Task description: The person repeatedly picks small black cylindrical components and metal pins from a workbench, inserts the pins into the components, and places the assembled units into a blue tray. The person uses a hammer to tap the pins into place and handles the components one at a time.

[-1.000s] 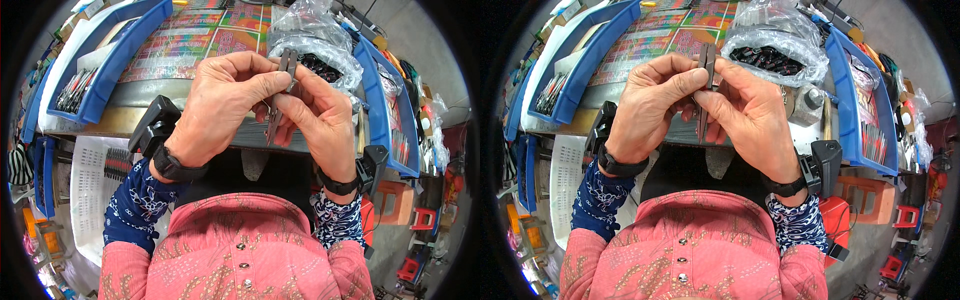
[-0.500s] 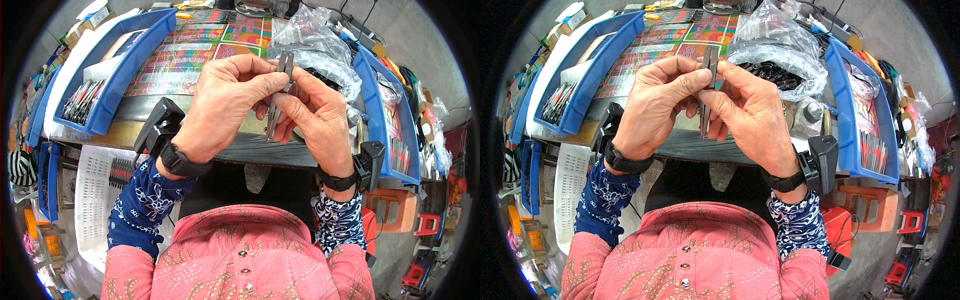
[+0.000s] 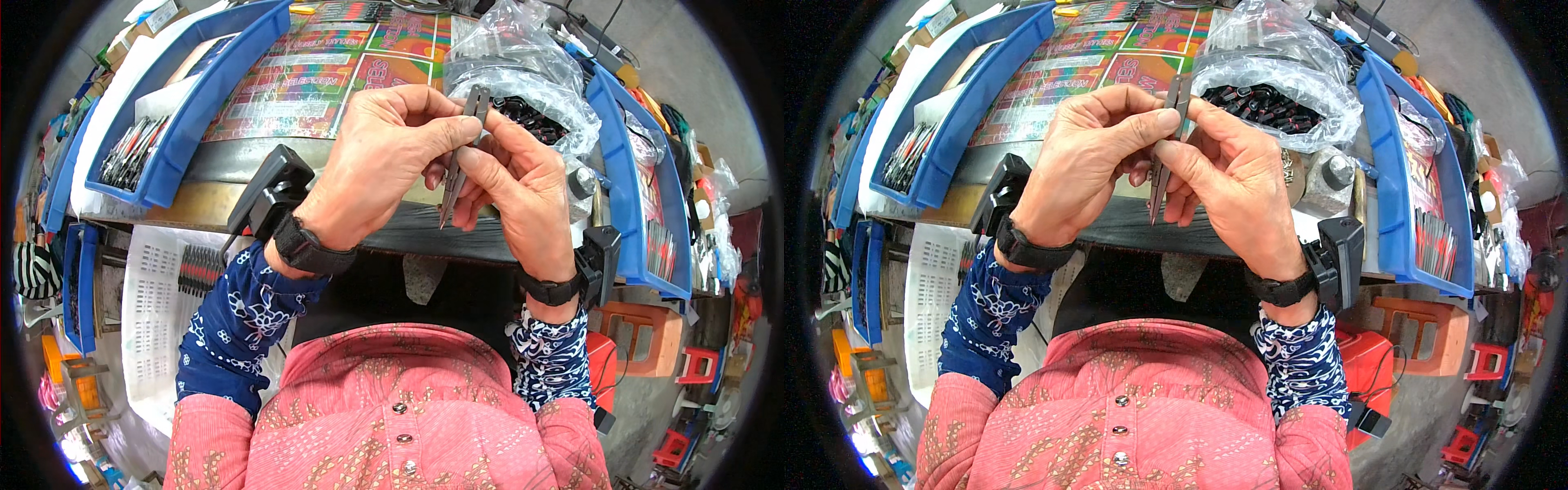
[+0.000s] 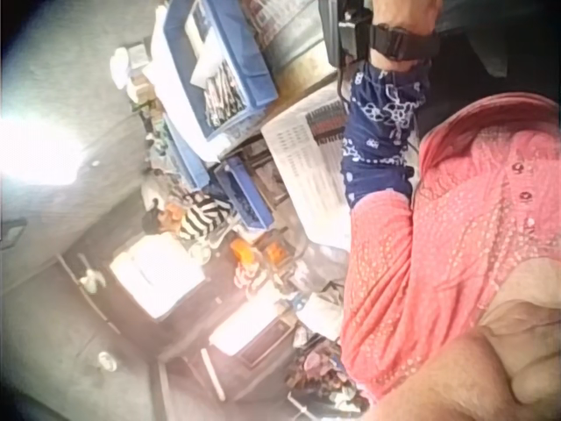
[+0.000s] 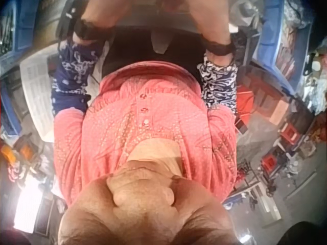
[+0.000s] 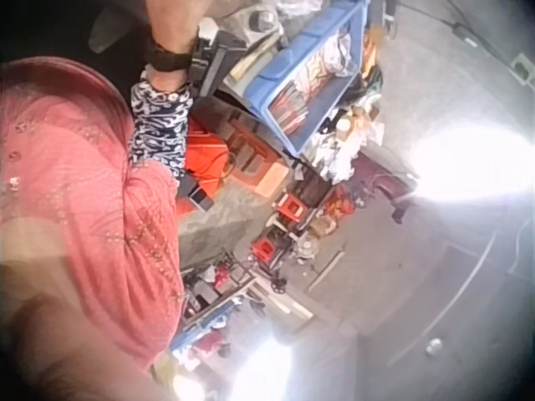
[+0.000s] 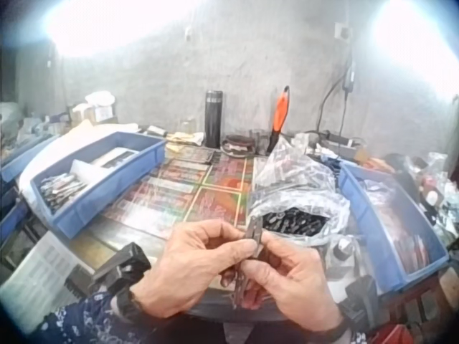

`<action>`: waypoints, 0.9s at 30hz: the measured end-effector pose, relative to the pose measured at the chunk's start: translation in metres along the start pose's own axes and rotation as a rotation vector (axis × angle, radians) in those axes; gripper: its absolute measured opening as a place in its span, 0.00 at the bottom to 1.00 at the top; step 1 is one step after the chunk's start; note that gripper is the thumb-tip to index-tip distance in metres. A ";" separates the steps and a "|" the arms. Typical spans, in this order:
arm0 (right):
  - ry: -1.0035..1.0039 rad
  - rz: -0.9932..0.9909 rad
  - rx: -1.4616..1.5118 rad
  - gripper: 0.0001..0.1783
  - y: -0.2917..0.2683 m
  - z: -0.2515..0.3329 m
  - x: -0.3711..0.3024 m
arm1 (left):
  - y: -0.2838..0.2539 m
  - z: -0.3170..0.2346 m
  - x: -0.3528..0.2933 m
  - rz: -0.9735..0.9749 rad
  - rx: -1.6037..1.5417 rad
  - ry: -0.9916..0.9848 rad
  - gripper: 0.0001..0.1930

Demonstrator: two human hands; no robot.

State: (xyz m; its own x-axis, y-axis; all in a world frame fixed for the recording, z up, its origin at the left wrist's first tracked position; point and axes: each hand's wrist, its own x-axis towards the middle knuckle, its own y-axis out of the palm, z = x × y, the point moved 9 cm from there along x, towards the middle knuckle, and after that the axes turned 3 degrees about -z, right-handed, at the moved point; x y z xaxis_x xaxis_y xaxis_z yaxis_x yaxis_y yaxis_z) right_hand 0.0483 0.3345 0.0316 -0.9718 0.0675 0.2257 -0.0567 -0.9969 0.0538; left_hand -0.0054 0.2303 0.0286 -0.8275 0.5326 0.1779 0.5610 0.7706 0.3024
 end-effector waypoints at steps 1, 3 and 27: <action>0.016 0.000 0.006 0.13 0.000 -0.002 0.000 | 0.000 0.001 0.000 0.000 -0.008 0.001 0.06; 0.047 0.000 0.018 0.13 -0.001 -0.006 -0.002 | 0.000 0.006 -0.001 -0.006 -0.018 -0.031 0.06; 0.072 -0.022 0.208 0.29 -0.032 -0.006 -0.038 | 0.054 0.037 -0.008 0.217 -0.200 -0.279 0.08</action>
State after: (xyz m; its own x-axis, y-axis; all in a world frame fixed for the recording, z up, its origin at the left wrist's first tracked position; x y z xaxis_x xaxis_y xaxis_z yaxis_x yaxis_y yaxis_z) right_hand 0.0853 0.3633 0.0155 -0.9852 0.0784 0.1523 -0.0367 -0.9651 0.2593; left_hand 0.0325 0.2809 0.0086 -0.6366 0.7711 0.0052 0.6836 0.5612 0.4666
